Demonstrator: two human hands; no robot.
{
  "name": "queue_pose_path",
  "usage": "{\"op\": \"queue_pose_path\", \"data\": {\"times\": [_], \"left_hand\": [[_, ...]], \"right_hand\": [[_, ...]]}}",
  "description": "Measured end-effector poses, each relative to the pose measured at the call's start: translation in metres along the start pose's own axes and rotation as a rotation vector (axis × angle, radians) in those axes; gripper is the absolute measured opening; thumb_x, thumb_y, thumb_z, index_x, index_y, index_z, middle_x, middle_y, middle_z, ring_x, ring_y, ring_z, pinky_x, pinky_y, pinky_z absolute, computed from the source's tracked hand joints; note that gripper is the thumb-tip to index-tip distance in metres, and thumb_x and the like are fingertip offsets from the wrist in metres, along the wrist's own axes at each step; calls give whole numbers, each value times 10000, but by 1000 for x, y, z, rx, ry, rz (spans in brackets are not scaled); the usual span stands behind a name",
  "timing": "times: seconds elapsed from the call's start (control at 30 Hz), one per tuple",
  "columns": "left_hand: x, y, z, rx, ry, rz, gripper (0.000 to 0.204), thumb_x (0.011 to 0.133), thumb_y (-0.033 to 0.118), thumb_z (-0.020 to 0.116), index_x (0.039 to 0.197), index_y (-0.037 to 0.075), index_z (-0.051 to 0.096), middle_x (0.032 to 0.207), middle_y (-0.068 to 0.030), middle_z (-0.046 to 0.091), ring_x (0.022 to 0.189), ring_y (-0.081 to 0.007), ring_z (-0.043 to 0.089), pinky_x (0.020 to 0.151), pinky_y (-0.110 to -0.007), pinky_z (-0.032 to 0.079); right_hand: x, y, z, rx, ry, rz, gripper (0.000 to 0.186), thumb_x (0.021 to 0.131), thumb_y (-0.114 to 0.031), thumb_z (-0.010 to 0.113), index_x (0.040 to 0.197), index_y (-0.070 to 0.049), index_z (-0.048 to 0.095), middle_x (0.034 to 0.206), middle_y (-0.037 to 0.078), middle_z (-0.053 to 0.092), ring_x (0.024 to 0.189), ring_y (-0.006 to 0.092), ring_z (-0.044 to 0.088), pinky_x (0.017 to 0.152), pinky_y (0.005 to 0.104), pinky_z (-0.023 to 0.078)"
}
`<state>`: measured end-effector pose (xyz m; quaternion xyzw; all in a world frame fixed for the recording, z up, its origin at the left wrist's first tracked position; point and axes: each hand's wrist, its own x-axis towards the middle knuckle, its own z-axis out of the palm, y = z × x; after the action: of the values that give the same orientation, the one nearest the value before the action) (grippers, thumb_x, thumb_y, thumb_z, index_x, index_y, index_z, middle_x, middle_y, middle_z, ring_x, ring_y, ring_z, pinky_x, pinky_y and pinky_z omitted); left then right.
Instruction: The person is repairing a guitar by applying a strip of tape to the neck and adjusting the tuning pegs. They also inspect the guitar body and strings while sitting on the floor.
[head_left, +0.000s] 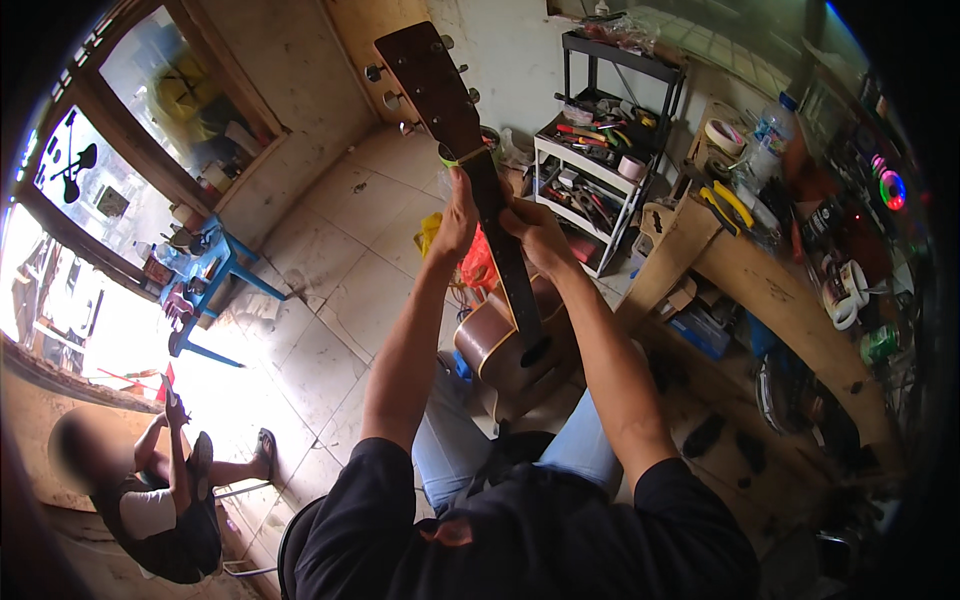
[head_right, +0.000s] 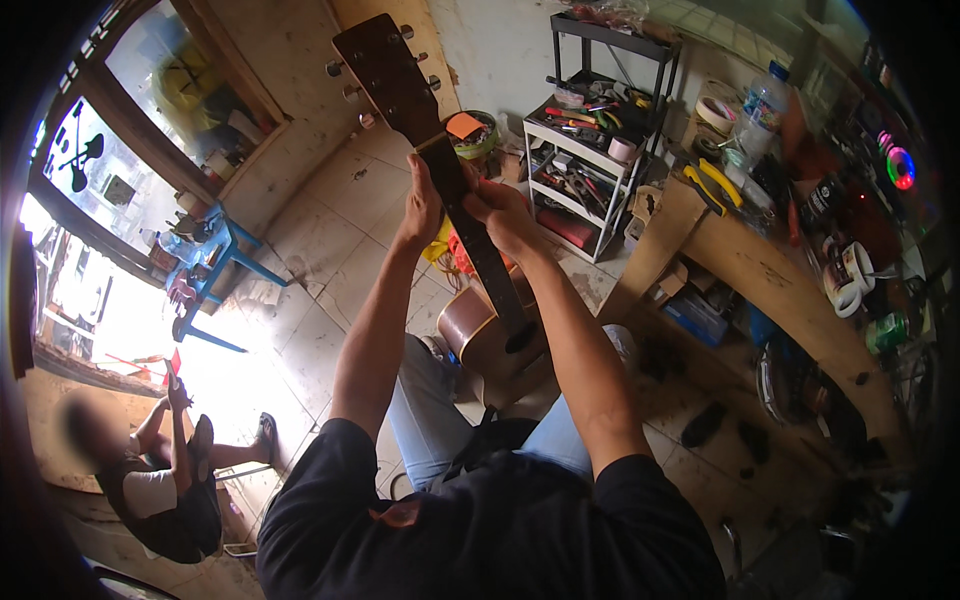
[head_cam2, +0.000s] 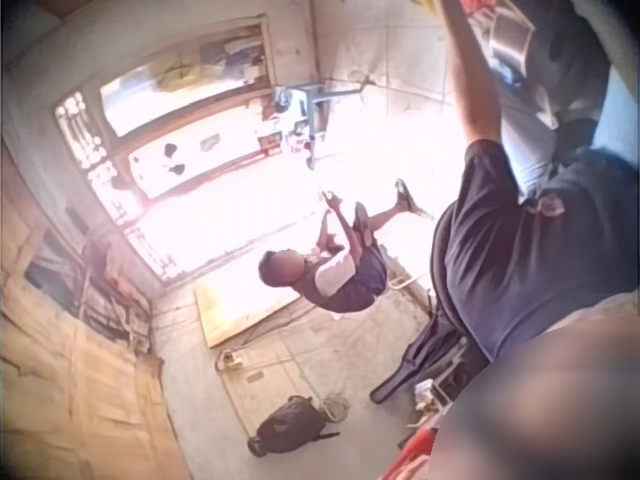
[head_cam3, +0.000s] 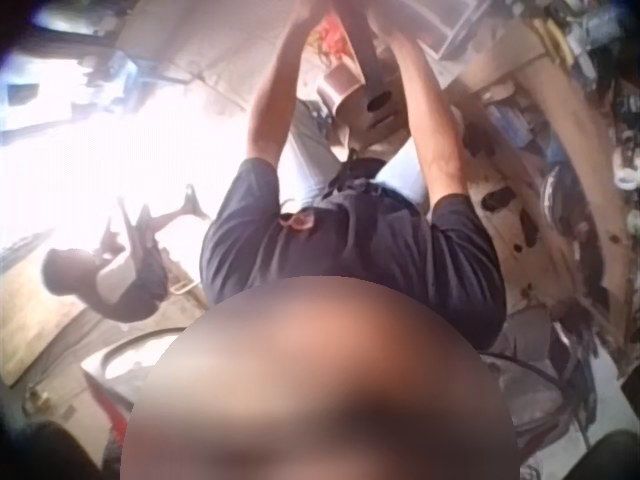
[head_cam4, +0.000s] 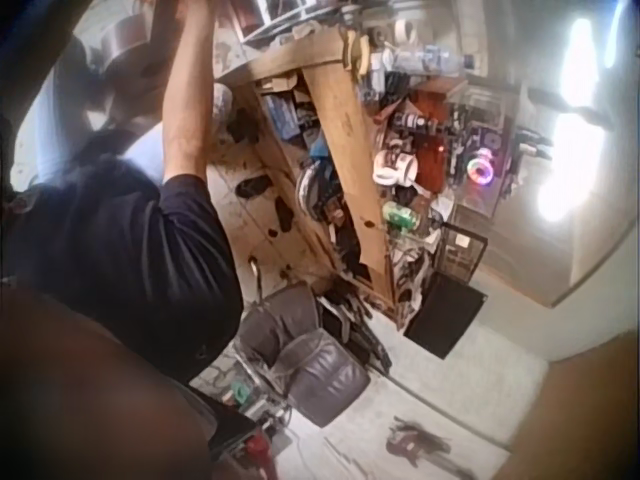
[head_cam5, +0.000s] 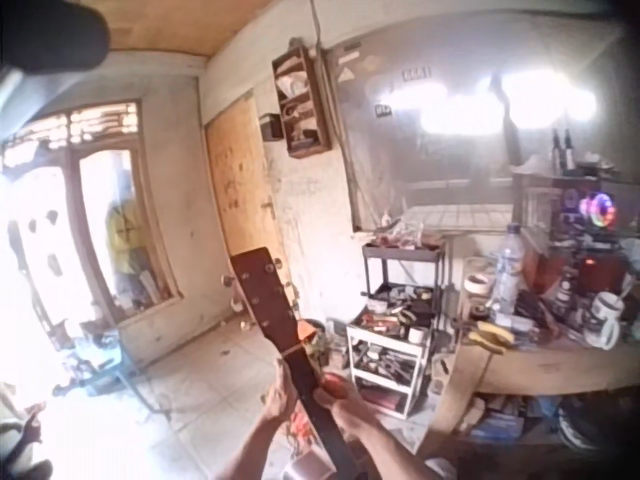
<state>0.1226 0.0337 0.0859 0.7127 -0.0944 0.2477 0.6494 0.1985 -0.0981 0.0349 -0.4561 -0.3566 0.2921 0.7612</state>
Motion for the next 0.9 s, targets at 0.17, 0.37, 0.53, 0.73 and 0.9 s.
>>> {"op": "queue_pose_path", "data": {"times": [0.17, 0.37, 0.53, 0.73, 0.9], "left_hand": [[4, -8, -8, -192, -33, -42, 800, 1018, 699, 174, 1067, 22, 597, 943, -99, 640, 931, -205, 610, 890, -341, 484], [-3, 8, -10, -337, -34, -27, 769, 954, 688, 360, 1124, -20, 608, 1009, -155, 670, 988, -261, 639, 898, -377, 501], [-1, 18, -5, -449, -25, 23, 773, 965, 705, 341, 1150, -5, 584, 911, -113, 636, 859, -219, 608, 781, -346, 501], [-4, 18, 7, -258, 228, -19, 810, 984, 757, 193, 1000, 37, 562, 781, -63, 578, 723, -177, 560, 686, -302, 472], [-3, 23, 10, -168, 219, 6, 818, 987, 758, 146, 951, 48, 550, 764, -43, 569, 700, -162, 560, 665, -290, 464]], "right_hand": [[-3, 2, 6, -47, 61, -21, 299, 995, -107, 586, 1257, 25, 646, 1097, 4, 661, 1001, 72, 561, 903, 249, 453], [-7, 7, 12, -39, 89, -17, 281, 980, -177, 631, 1168, 19, 701, 937, -5, 670, 817, 55, 579, 727, 235, 478], [-7, 4, 12, -40, 62, 24, 235, 981, -179, 628, 1084, 18, 703, 896, -25, 644, 797, 44, 558, 700, 241, 463], [-14, -11, 20, -137, 40, 53, 287, 960, -286, 674, 1096, -35, 699, 835, -61, 625, 743, 15, 532, 645, 221, 415], [-9, -1, 4, -96, -29, 82, 331, 955, -318, 695, 1161, -60, 695, 886, -58, 652, 755, 7, 565, 637, 191, 425]]}}
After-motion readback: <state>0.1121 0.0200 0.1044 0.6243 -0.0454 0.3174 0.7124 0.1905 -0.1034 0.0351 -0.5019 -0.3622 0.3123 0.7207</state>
